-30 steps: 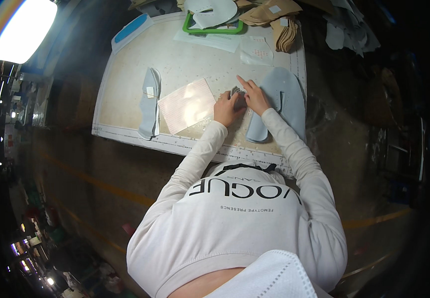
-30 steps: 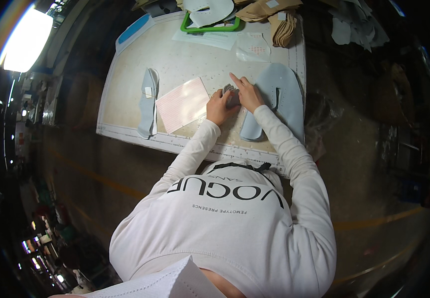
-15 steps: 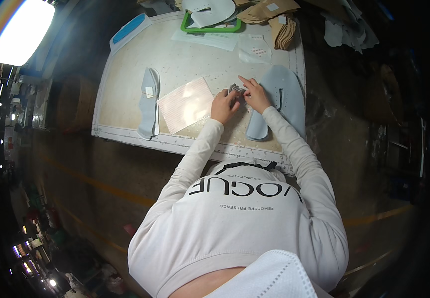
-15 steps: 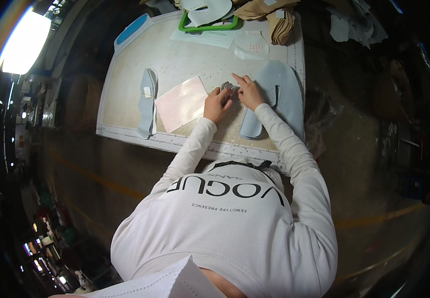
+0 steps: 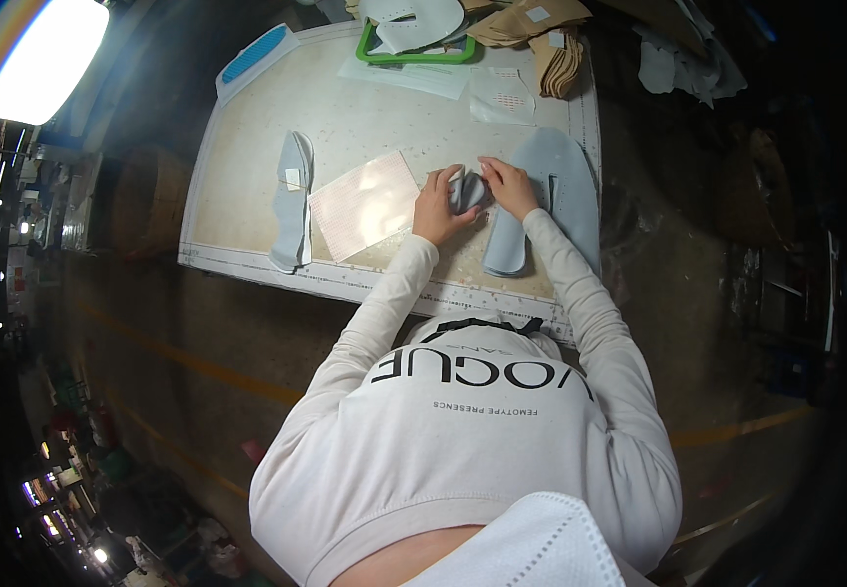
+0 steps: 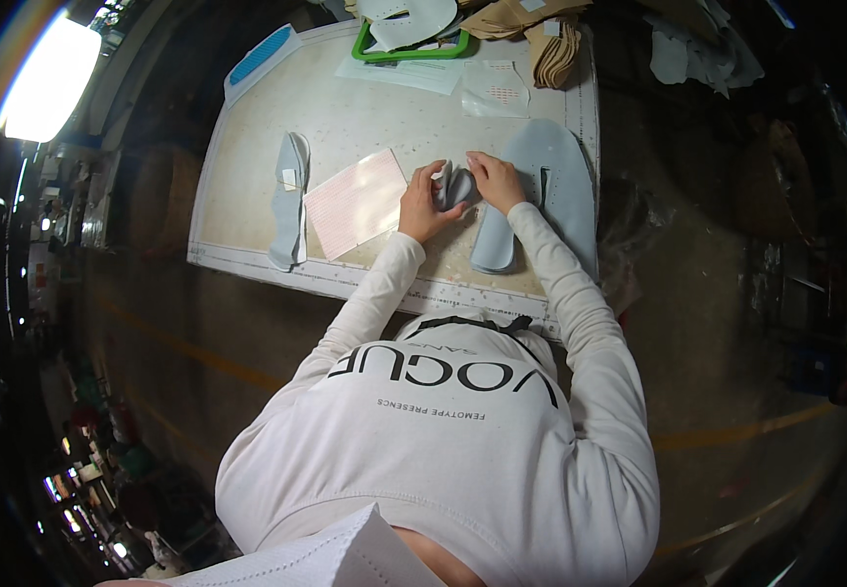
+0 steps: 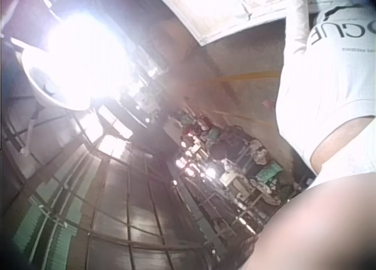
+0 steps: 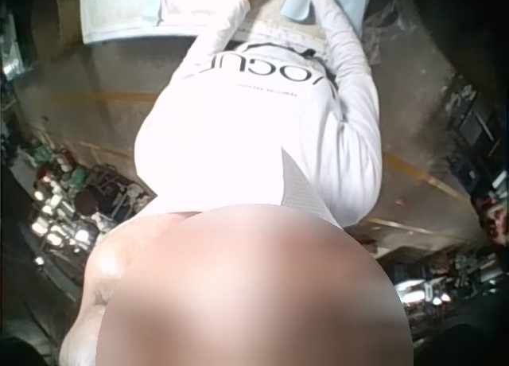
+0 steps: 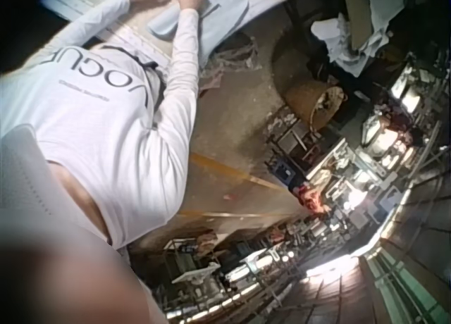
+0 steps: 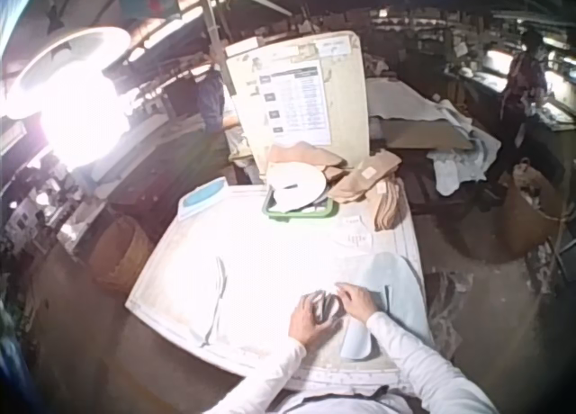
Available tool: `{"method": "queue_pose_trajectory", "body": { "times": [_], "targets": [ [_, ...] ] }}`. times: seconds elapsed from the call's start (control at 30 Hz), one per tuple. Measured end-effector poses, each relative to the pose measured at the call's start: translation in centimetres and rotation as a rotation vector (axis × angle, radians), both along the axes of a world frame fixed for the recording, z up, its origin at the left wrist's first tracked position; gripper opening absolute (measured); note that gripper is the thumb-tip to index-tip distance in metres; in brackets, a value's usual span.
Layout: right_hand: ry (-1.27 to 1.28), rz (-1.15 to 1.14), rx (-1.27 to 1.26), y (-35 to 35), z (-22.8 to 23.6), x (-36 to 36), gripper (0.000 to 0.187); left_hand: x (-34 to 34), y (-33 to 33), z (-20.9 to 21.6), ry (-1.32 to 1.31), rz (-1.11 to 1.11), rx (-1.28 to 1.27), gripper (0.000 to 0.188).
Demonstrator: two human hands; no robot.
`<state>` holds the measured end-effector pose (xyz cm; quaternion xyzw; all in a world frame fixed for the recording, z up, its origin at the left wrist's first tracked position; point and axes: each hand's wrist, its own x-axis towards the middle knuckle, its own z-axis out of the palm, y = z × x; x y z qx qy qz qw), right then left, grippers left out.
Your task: The person handles several white and grey plastic components on a workbench, repeatedly picking up, aligning, and placing them. They also manipulate a pink grid sheet, folding and unfolding it while moving the plastic parts around the table.
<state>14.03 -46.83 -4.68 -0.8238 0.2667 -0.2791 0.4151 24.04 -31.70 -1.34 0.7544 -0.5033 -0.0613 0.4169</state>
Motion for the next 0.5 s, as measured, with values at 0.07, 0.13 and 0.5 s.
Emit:
{"method": "queue_pose_trajectory", "body": {
  "times": [0.07,0.13,0.5],
  "targets": [
    [-0.001,-0.002,0.016,0.0,0.2,0.0,0.026,-0.3,0.2,0.4,0.07,-0.006,-0.026,0.07],
    [0.038,0.018,0.112,0.1,0.5,-0.3,0.032,-0.2,0.4,0.8,0.063,-0.042,-0.017,0.078],
    [0.026,0.149,0.108,0.0,0.3,-0.8,0.046,5.3,-1.7,0.1,0.005,-0.131,0.633,0.064]
  ]
}}
